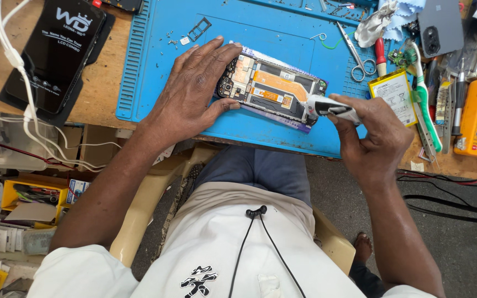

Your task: The person applies adhesive to the interior of a disassembled smartphone, then installs a new battery and secures it with adhesive strips. The person also handles a small metal bracket and a tube of adhesive during the process.

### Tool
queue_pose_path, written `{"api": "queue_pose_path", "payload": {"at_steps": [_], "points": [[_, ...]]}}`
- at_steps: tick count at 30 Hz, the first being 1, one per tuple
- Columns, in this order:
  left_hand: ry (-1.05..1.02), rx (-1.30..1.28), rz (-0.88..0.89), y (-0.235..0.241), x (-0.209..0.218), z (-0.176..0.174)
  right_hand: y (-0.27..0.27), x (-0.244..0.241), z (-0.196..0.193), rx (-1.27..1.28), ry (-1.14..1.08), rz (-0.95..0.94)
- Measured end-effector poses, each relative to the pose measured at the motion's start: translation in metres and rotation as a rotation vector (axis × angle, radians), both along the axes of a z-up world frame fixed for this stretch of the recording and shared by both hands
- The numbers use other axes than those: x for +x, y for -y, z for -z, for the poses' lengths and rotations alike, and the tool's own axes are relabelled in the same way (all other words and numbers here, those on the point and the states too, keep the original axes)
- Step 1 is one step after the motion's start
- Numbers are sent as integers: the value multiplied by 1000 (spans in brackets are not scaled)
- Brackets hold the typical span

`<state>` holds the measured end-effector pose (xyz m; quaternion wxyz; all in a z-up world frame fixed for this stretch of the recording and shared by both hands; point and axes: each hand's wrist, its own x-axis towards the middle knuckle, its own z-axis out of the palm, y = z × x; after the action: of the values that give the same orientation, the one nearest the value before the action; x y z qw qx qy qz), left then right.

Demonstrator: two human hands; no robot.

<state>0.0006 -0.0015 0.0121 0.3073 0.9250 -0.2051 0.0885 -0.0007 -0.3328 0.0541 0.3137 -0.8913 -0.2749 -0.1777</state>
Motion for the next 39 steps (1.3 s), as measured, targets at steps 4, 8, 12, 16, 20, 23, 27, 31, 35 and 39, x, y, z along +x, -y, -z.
{"api": "queue_pose_path", "payload": {"at_steps": [4,8,12,16,20,23,27,31,35,39], "points": [[16,10,-2,1,-1,-2,-5,-15,-11,-60,80,-32],[-4,-6,-6,1,0,-4,-1,-19,-14,32,-24,-27],[-11,-25,-13,1,-2,-3,13,-4,2,450,-221,170],[17,-64,24,-2,0,-11,11,8,21,762,-261,55],[126,-59,34,-3,5,-19,-1,11,29,849,-286,26],[137,-84,79,4,21,-25,-10,13,28,797,-284,38],[98,8,192,24,58,-34,-17,14,28,839,-286,19],[-82,63,242,46,92,-39,-15,13,31,891,-280,13],[-199,9,338,49,120,-38,-13,12,34,902,-281,30],[-298,22,344,49,133,-28,-10,12,34,904,-266,36]]}}
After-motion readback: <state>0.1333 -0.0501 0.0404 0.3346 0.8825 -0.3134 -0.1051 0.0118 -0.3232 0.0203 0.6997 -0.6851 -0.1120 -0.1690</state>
